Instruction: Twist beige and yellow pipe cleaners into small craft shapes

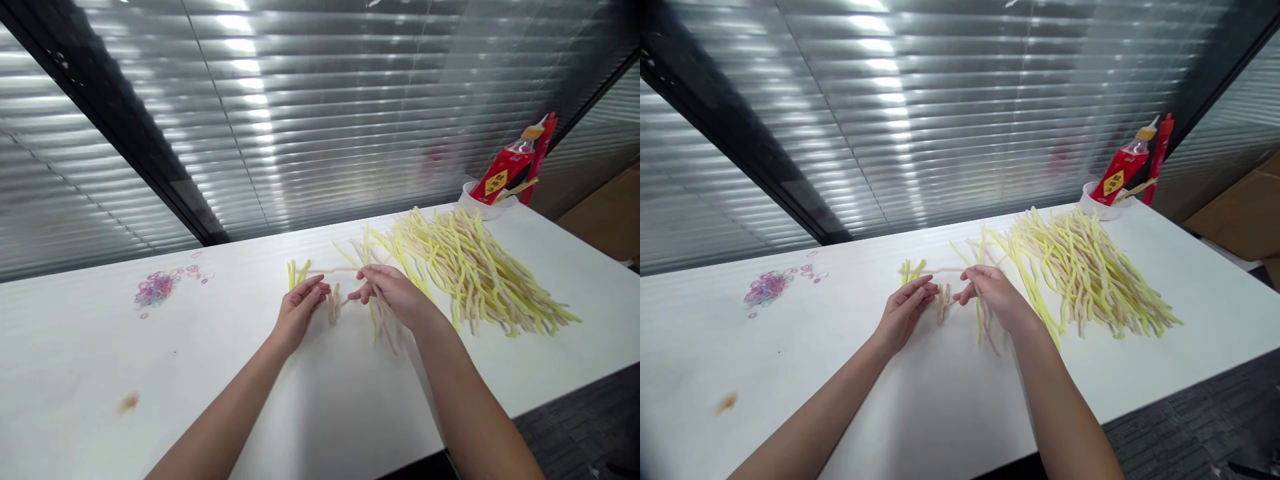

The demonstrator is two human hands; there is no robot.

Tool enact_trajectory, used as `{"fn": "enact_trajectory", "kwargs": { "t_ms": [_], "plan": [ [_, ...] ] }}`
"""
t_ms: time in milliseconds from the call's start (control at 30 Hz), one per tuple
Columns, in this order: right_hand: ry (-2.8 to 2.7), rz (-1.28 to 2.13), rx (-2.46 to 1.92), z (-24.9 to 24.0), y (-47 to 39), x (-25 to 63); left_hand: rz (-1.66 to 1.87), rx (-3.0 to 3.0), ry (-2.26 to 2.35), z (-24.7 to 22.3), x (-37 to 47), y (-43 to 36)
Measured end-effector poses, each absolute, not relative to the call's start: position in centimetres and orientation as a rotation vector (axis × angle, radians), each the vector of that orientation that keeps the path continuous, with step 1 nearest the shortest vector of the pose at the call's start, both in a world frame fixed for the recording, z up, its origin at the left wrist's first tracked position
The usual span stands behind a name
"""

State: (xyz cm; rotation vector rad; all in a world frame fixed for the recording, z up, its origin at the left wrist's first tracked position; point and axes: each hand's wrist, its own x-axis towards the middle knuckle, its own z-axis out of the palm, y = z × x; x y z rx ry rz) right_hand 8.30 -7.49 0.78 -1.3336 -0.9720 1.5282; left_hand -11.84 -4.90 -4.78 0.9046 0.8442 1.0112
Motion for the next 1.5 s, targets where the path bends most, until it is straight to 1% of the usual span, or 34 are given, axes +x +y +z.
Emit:
{"fn": "enact_trajectory", "kwargs": {
  "t_ms": [100, 267, 433, 533, 600, 667, 833, 967, 1033, 1167, 1267, 1400, 1500],
  "plan": [
    [-1.113, 1.597, -1.438, 0.6, -7.6, 7.5, 1.048, 0.87, 0.838, -4.8, -11.8, -4.8],
    [-1.351, 1.498, -1.551, -0.3, -7.8, 6.5, 1.05, 0.802, 0.925, -4.5, -11.6, -4.7],
    [-1.447, 1.219, -1.584, -0.5, -7.7, 7.3, 1.079, 0.696, 0.921, -4.1, -11.6, -4.6],
    [-1.582, 0.952, -1.591, -0.1, -7.6, 8.0, 1.093, 0.642, 0.939, -4.1, -11.7, -4.4],
    [-1.724, 0.756, -1.548, 0.2, -7.6, 8.2, 1.103, 0.613, 0.948, -4.2, -11.7, -4.3],
    [-1.881, 0.679, -1.432, 0.6, -7.7, 8.1, 1.113, 0.597, 0.942, -4.2, -11.7, -4.3],
    [-2.119, 0.776, -1.17, 0.7, -7.9, 7.5, 1.144, 0.592, 0.914, -4.3, -11.7, -4.2],
    [-2.178, 0.853, -1.161, 0.3, -8.1, 7.3, 1.146, 0.601, 0.908, -4.4, -11.8, -4.2],
    [-2.16, 0.832, -1.188, 0.2, -8.1, 7.2, 1.149, 0.602, 0.897, -4.5, -11.8, -4.2],
    [-2.039, 0.717, -1.33, 0.3, -7.9, 6.9, 1.169, 0.586, 0.892, -4.6, -11.9, -4.2],
    [-1.88, 0.71, -1.444, 0.2, -7.9, 6.5, 1.17, 0.585, 0.912, -4.6, -11.9, -4.3],
    [-1.641, 0.864, -1.636, -0.2, -8.0, 6.0, 1.136, 0.657, 0.901, -4.4, -11.9, -4.6],
    [-1.488, 0.967, -1.622, -0.6, -7.8, 6.0, 1.09, 0.709, 0.9, -4.2, -11.9, -4.7]
  ]
}}
